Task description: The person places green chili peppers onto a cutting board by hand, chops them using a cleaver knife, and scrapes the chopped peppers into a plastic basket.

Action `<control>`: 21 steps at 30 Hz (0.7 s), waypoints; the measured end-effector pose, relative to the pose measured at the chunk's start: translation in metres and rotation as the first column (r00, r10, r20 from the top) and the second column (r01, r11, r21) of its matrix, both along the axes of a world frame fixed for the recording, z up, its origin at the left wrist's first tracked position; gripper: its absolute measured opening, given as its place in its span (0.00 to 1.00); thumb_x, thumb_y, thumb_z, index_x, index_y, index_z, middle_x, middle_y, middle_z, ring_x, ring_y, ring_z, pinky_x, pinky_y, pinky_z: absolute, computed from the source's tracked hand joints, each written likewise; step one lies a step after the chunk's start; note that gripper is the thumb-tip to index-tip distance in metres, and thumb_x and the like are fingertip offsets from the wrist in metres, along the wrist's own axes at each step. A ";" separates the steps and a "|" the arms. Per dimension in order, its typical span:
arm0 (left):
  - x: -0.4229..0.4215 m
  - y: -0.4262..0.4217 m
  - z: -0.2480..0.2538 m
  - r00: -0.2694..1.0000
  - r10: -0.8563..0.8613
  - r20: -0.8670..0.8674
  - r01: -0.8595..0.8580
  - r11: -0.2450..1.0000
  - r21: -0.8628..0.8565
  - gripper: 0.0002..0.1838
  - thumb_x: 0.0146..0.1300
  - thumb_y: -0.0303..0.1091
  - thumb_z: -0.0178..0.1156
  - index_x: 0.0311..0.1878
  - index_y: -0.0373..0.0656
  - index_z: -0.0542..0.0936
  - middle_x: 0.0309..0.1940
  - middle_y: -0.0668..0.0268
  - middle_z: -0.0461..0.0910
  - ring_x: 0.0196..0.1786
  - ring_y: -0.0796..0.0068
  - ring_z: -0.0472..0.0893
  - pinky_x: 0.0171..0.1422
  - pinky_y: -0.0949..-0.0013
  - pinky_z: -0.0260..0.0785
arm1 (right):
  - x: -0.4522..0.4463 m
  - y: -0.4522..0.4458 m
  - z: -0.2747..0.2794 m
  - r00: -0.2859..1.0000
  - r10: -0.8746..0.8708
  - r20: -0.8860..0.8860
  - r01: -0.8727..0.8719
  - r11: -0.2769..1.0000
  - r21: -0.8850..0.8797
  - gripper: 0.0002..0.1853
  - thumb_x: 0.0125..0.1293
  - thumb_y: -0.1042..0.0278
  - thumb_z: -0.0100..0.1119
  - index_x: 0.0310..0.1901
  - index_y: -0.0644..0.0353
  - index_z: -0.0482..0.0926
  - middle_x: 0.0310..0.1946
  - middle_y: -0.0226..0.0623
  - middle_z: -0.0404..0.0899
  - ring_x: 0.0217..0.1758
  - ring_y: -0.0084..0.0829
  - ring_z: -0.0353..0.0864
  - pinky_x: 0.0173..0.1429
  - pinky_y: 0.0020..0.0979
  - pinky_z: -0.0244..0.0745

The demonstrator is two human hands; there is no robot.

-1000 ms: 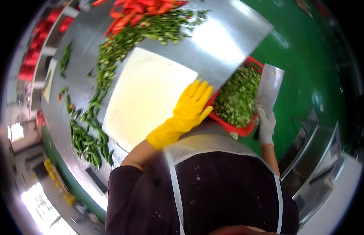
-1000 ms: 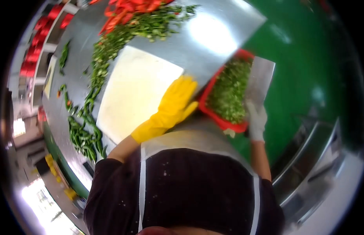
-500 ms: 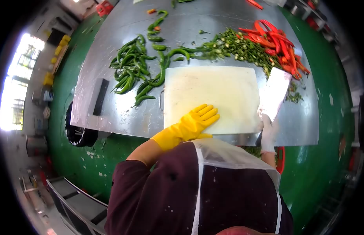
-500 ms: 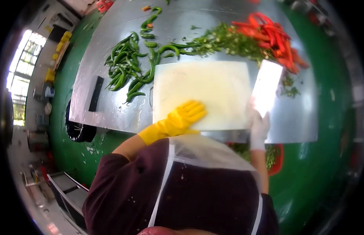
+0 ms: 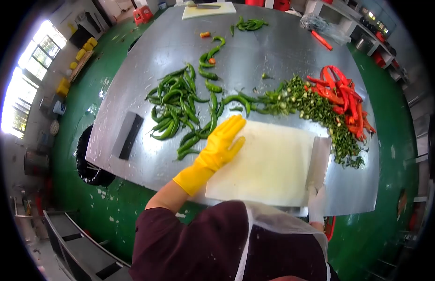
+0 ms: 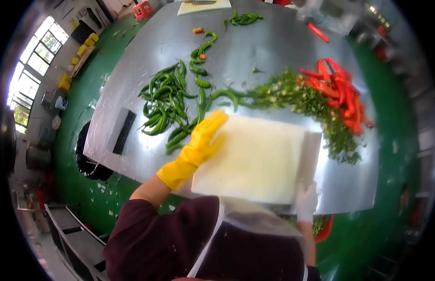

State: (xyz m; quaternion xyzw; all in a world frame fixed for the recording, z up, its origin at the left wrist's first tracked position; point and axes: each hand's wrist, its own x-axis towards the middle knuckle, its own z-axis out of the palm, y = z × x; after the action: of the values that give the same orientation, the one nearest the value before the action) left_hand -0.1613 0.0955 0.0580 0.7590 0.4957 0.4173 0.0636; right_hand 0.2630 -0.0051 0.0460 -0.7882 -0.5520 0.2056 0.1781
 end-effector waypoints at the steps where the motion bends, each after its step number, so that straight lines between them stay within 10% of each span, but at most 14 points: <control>1: -0.013 0.021 0.009 0.998 -0.020 0.051 0.018 0.999 0.042 0.27 0.69 0.34 0.70 0.71 0.38 0.80 0.70 0.46 0.80 0.74 0.43 0.78 0.80 0.50 0.70 | -0.001 -0.003 -0.003 1.000 0.004 0.024 -0.005 1.000 0.028 0.24 0.78 0.49 0.57 0.63 0.60 0.77 0.57 0.60 0.86 0.59 0.65 0.84 0.65 0.57 0.76; 11: -0.140 0.263 -0.006 0.955 0.238 -0.176 -0.219 0.968 0.126 0.28 0.72 0.40 0.67 0.72 0.44 0.79 0.72 0.43 0.78 0.74 0.38 0.76 0.78 0.47 0.70 | -0.034 0.008 0.028 0.982 -0.117 0.145 0.140 0.977 -0.162 0.21 0.75 0.54 0.64 0.59 0.61 0.79 0.51 0.57 0.88 0.55 0.60 0.88 0.59 0.52 0.79; 18: -0.151 0.429 -0.018 0.821 0.255 -0.511 -0.293 0.956 0.006 0.31 0.74 0.45 0.62 0.79 0.55 0.74 0.82 0.58 0.68 0.82 0.42 0.66 0.83 0.42 0.60 | -0.030 0.003 0.006 0.967 -0.200 0.159 0.202 0.979 0.001 0.14 0.70 0.69 0.68 0.51 0.68 0.85 0.36 0.44 0.90 0.36 0.40 0.90 0.44 0.41 0.81; 21: -0.139 0.467 -0.017 0.703 0.206 -0.681 -0.321 0.946 -0.045 0.36 0.72 0.46 0.65 0.83 0.59 0.69 0.86 0.62 0.62 0.85 0.45 0.61 0.86 0.37 0.55 | -0.003 -0.014 -0.020 0.949 -0.316 0.002 0.316 0.947 -0.057 0.13 0.71 0.71 0.67 0.54 0.63 0.84 0.28 0.32 0.84 0.21 0.22 0.76 0.27 0.31 0.70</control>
State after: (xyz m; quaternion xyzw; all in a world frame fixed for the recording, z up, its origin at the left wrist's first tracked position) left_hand -0.3008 0.5629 0.0406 0.7709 0.6206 0.0815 -0.1178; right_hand 0.2596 -0.0191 0.0263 -0.8704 -0.4121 0.1926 0.1883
